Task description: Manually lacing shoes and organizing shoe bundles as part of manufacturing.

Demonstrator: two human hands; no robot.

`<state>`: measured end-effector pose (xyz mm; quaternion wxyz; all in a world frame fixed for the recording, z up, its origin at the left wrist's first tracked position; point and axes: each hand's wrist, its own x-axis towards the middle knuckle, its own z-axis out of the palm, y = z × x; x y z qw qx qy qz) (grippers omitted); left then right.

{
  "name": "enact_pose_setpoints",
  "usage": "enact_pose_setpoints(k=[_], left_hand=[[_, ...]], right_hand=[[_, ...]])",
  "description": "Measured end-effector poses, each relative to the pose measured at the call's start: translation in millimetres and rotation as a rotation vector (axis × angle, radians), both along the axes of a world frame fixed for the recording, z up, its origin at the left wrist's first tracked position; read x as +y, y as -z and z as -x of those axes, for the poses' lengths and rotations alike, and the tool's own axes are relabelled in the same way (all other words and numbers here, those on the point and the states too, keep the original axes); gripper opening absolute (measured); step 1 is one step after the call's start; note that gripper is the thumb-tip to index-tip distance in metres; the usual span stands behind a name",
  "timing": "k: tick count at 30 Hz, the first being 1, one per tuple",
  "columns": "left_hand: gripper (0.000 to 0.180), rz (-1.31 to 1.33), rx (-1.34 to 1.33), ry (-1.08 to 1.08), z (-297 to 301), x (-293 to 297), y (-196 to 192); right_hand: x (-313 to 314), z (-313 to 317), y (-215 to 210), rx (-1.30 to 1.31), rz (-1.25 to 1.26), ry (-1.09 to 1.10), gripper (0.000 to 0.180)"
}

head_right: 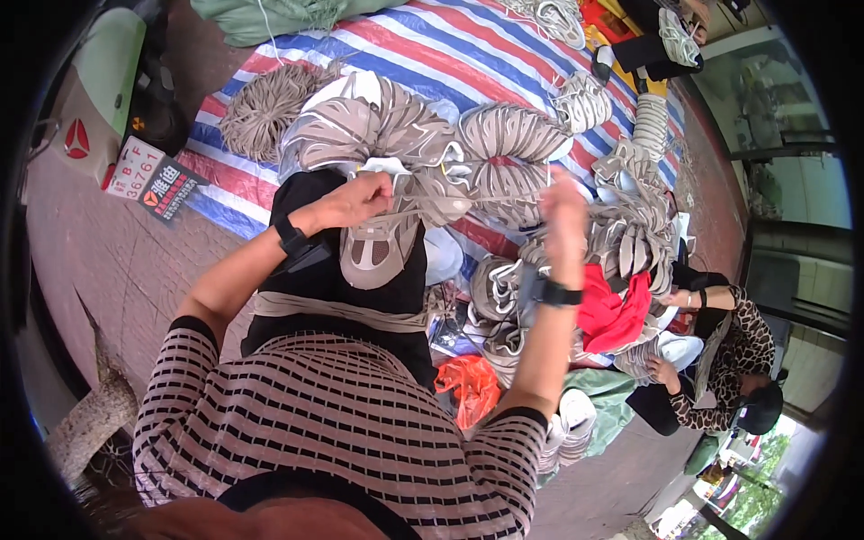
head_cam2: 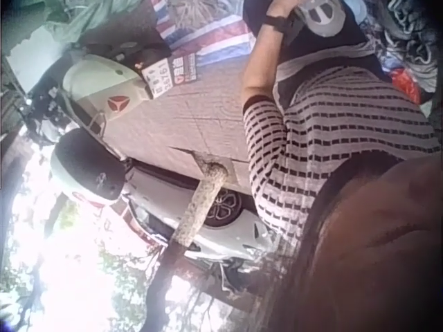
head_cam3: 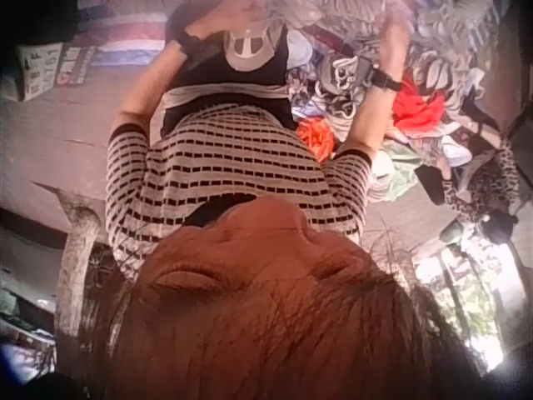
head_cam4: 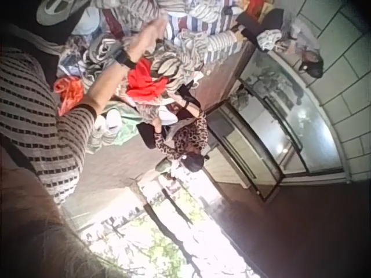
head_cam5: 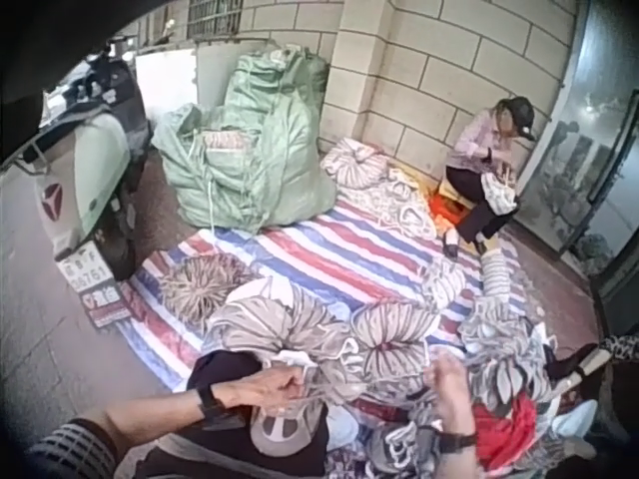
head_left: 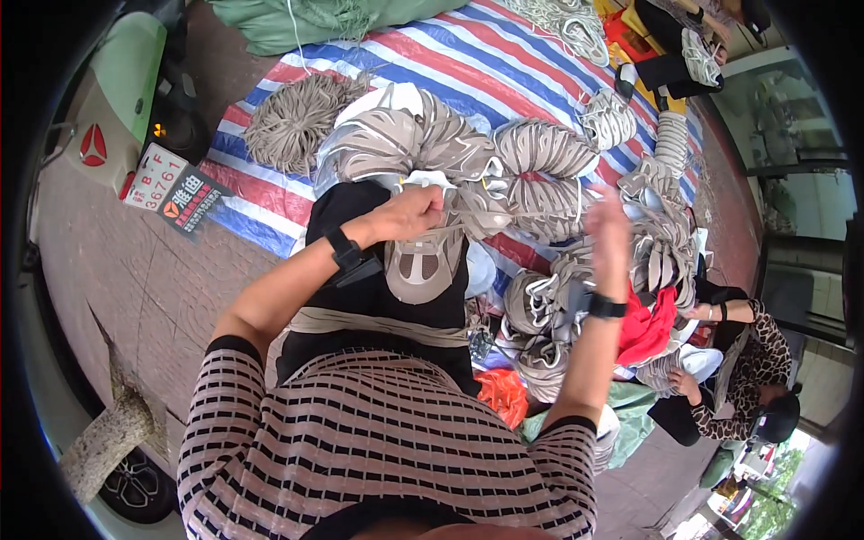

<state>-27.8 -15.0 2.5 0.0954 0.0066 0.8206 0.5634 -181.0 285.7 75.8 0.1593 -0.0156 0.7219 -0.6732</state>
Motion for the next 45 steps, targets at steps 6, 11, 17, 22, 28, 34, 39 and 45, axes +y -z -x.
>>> enact_pose_setpoints(k=[6,11,17,22,28,34,39,45], left_hand=[[0.017,-0.816,0.038,-0.273,-35,-49,-40],[0.014,-0.658,0.217,-0.632,-104,-137,-64],[0.015,-0.102,-0.103,-0.816,-176,-188,-45],[0.027,0.838,-0.154,-0.427,-183,-180,-39],[0.008,0.383,0.394,-0.234,-68,-69,-29],[0.015,0.558,0.270,-0.039,-18,10,-4],[0.015,0.607,0.118,0.062,-8,13,-9],[0.020,0.554,0.244,0.174,-6,9,-3]], right_hand=[[-79,-81,48,-0.210,-0.044,-0.602,0.018],[-94,-93,54,-0.010,-0.008,-0.624,0.015],[-116,-93,110,-0.021,0.183,-0.294,0.013],[-117,-113,110,0.008,0.029,-0.378,0.004],[-107,-115,86,0.000,-0.121,-0.599,0.005],[-104,-110,91,-0.159,-0.081,-0.585,0.009],[-104,-113,90,-0.133,-0.091,-0.554,0.009],[-107,-112,93,-0.221,0.045,-0.500,0.009]])
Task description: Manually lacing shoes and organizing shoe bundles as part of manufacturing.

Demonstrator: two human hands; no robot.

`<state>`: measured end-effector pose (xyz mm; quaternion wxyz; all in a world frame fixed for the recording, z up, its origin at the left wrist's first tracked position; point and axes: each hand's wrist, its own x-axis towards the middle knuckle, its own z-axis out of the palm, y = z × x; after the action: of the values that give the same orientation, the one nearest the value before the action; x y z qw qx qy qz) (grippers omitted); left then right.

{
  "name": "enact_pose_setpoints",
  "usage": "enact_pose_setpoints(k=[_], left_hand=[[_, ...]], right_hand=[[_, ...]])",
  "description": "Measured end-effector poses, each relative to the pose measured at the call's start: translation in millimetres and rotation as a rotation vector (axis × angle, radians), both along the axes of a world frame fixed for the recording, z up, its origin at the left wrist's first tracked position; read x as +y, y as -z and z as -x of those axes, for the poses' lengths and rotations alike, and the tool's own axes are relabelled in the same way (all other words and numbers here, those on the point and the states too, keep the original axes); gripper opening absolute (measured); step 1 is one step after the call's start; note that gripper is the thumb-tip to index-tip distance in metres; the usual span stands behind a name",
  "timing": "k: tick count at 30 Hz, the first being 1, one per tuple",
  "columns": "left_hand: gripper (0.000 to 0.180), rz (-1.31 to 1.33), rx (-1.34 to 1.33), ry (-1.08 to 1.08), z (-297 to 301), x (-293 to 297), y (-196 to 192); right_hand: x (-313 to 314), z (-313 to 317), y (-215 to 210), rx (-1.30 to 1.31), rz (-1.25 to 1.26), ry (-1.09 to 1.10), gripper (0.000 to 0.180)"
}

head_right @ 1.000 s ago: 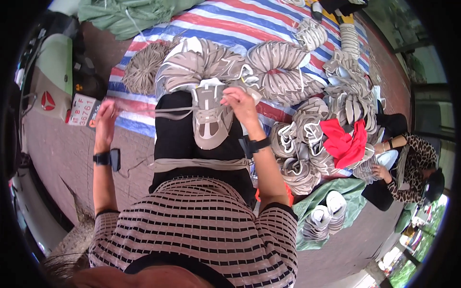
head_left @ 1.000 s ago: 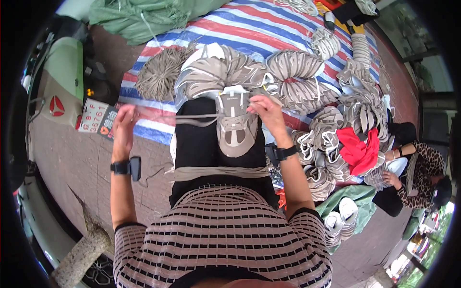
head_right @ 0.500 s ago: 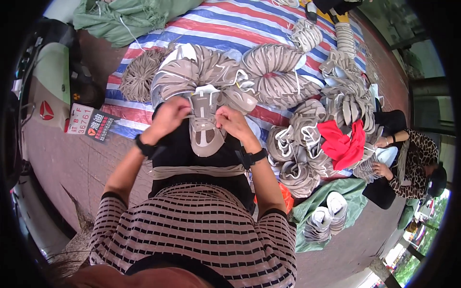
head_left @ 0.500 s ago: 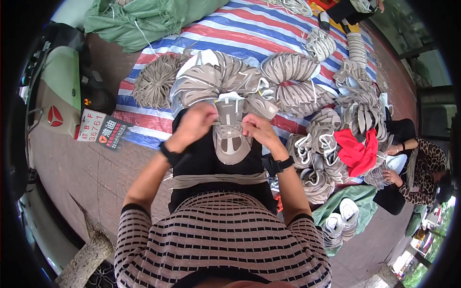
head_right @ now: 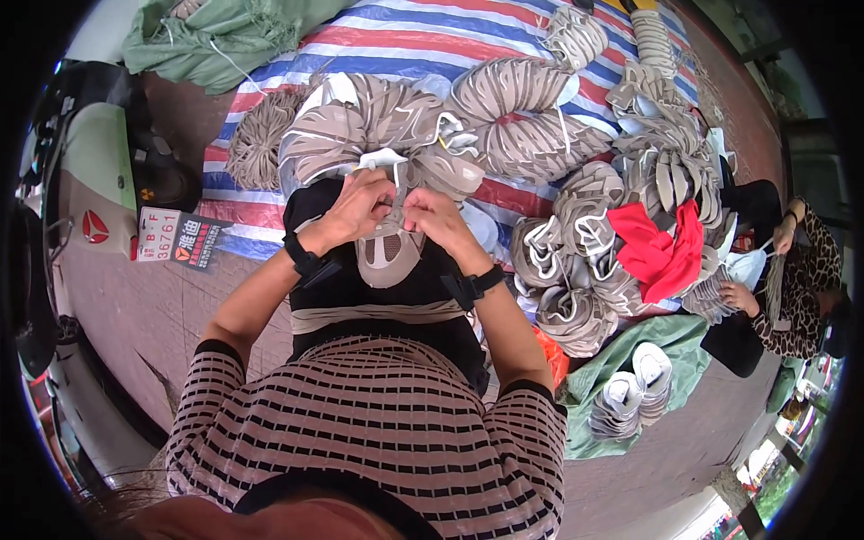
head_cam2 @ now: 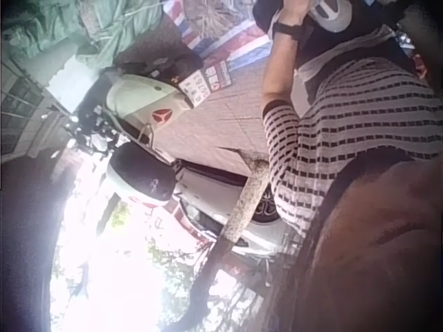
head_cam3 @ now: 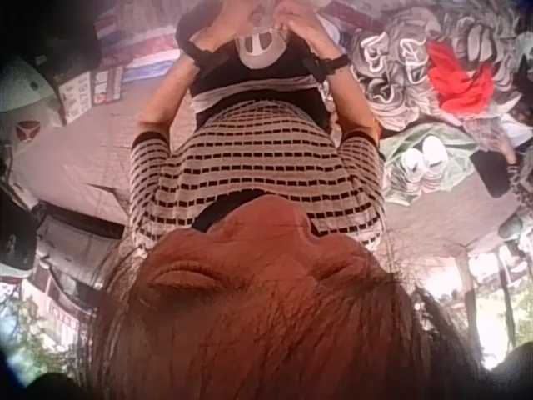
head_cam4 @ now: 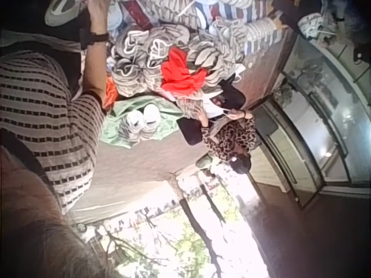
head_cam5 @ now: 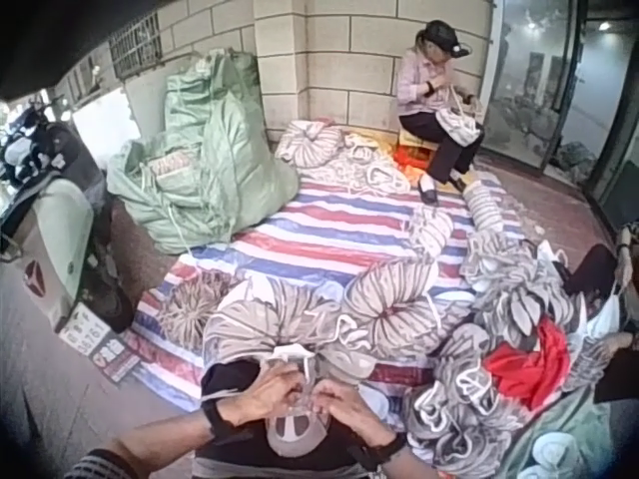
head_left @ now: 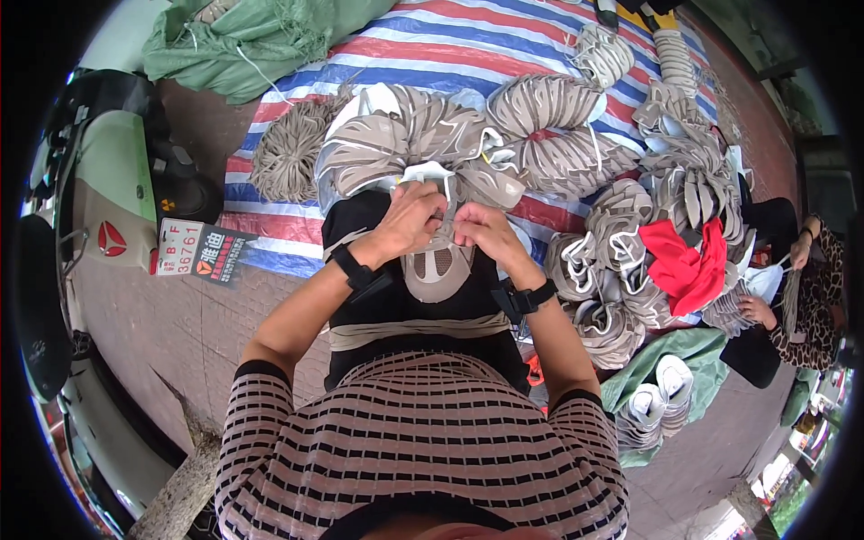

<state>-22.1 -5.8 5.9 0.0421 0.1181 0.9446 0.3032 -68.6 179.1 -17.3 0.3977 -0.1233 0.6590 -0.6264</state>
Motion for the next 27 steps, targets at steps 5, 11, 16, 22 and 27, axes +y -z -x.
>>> enact_pose_setpoints(k=[5,11,16,22,27], left_hand=[[0.023,-0.040,0.111,0.019,-4,6,2],[0.023,-0.113,0.100,-0.024,-8,3,8],[0.019,-0.302,0.042,-0.025,2,-6,15],[0.024,0.084,0.441,0.188,-4,-12,3],[0.015,0.293,0.356,-0.278,-16,-115,-28]], right_hand=[[-5,3,-9,-0.132,-0.044,0.000,0.008],[-4,24,-14,0.419,-0.307,-0.066,0.035],[-8,54,-9,0.678,-0.100,-0.363,0.075],[-11,51,-7,0.539,-0.092,-0.326,0.059],[-8,46,-25,0.620,-0.163,-0.336,0.041]])
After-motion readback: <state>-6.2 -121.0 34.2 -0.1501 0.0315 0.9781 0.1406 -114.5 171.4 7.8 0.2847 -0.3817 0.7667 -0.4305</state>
